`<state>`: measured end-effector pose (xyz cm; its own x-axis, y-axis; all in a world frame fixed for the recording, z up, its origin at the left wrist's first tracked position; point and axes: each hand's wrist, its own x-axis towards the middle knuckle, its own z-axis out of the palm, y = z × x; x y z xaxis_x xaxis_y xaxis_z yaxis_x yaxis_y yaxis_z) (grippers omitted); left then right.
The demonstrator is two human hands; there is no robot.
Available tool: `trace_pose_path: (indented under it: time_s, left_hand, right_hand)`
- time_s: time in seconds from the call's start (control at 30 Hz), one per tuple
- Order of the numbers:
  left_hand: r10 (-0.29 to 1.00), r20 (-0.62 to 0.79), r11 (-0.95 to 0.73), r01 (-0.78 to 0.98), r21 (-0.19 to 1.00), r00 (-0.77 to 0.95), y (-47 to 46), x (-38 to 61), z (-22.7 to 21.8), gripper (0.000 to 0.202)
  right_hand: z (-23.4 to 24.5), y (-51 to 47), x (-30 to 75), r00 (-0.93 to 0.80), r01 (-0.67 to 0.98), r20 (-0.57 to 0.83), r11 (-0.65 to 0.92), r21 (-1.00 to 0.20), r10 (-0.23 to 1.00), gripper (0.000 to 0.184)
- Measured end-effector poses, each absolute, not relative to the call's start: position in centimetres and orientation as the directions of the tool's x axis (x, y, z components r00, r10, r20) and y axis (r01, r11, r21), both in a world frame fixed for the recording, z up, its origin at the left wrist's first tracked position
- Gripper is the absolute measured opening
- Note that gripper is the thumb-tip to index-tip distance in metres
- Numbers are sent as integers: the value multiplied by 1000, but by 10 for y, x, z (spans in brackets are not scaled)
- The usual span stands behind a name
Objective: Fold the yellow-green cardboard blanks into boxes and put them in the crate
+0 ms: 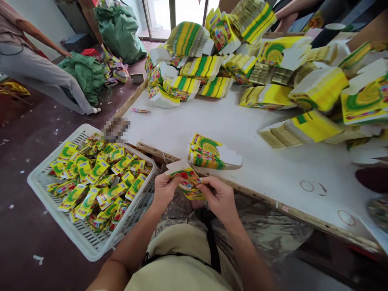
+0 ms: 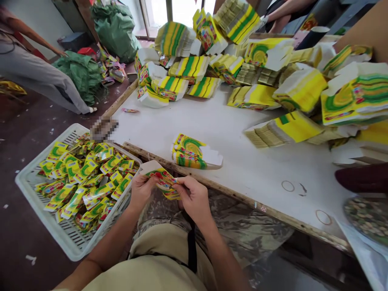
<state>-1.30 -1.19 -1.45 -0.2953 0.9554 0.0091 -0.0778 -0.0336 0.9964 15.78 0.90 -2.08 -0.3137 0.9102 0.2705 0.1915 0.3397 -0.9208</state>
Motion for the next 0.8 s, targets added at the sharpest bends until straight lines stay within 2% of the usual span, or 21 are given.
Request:
trace_pose_path:
  time_s: [0.07,0.1,0.2,0.27,0.33,0.4,0.47,0.5,0.53,0.57,0.63,0.7,0.73,0.8]
  left_hand:
    - [980,-9,-5,-66,998,-197,-15,-28,-6,31]
    - [993,-8,0,-65,998,-116,-16,-37,0,42]
    - [986,43,-41,-15,999,161,-20,-59,21,90]
    - [958,39,-87,159,983,285,-21,-62,30,108]
    - [945,-37,-101,398,912,325,-22,-53,31,107]
    - [951,-104,-79,552,830,293,-24,-37,24,89]
    - [968,-103,-59,605,794,230,-27,-21,13,67]
    - [975,-74,-72,614,786,209,-29,-15,7,63]
    - [979,-28,-106,618,779,203,-31,-11,2,65]
    - [976,26,-159,619,769,218,-33,-8,-3,70]
    - [951,131,-282,611,740,280,-37,-5,-10,76]
    - [927,194,-358,610,707,319,-38,-5,-13,72]
    - [924,203,-369,611,700,325,-38,-6,-14,65]
    - [936,162,-330,622,710,312,-36,-7,-14,53]
  right_hand:
    - [-19,13,168,-352,227,366,458,-860,861,9]
    - [-18,14,172,-362,263,420,523,-811,832,11]
    - [-14,14,182,-410,417,537,675,-608,737,15]
    - [-11,10,182,-483,449,574,750,-487,661,18]
    - [-9,4,177,-544,408,590,803,-435,596,22]
    - [-9,-2,169,-488,375,628,795,-477,607,22]
    - [-13,-7,162,-254,350,625,672,-653,738,43]
    - [-16,-8,160,-127,289,559,570,-769,819,58]
    - [-18,-9,158,-57,184,441,443,-877,896,68]
    - [-21,-8,156,-71,55,284,288,-956,956,72]
    - [-27,-7,154,-297,-151,-27,-75,-986,954,66]
    - [-33,-6,153,-488,-210,-200,-338,-917,849,60]
    - [-36,-5,152,-515,-211,-233,-386,-898,825,61]
    - [-41,-5,151,-471,-215,-207,-339,-916,858,66]
